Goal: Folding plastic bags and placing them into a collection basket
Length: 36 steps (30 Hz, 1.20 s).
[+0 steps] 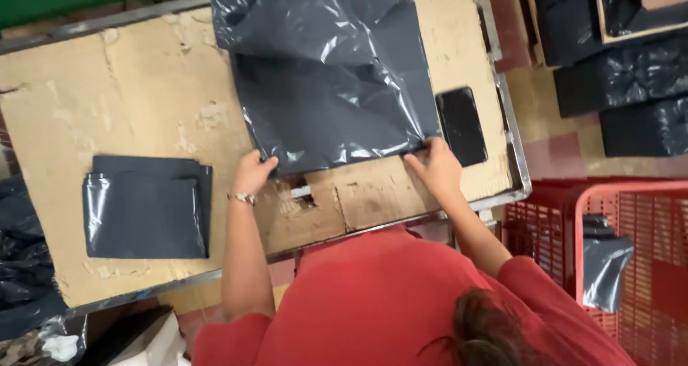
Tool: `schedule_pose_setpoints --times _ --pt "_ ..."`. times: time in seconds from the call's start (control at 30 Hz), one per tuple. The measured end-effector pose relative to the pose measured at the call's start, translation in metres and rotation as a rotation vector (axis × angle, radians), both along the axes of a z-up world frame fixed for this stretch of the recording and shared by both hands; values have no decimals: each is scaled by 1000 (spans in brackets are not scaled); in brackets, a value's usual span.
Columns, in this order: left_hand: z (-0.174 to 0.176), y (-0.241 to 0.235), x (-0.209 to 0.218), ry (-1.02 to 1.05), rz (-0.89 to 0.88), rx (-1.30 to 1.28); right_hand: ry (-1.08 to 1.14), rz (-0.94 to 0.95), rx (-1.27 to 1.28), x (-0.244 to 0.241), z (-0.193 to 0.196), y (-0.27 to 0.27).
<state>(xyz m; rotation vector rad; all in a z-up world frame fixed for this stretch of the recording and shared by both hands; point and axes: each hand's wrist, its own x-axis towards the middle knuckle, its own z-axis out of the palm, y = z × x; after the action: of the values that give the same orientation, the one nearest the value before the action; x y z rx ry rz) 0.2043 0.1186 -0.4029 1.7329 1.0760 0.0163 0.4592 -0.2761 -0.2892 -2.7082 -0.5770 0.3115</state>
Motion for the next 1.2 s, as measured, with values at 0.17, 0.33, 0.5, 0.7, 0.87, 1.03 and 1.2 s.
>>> schedule_pose_setpoints --times 0.17,0.33,0.5,0.7,0.87,1.03,1.2 --pt "71 -19 19 -275 128 -62 80 -137 109 4 7 22" --pt "80 -25 6 -306 189 48 143 -25 183 11 -17 41" --pt "39 -15 -32 -204 125 -1 237 -123 393 9 -20 23" --pt "63 -21 -39 -44 215 216 204 -214 520 17 -2 1" --pt "48 -12 -62 -29 101 69 356 -158 299 -14 10 7" --pt "36 0 -70 91 27 205 268 14 175 -28 -18 18" --pt "82 -22 -46 48 120 177 341 -127 283 1 -34 1"
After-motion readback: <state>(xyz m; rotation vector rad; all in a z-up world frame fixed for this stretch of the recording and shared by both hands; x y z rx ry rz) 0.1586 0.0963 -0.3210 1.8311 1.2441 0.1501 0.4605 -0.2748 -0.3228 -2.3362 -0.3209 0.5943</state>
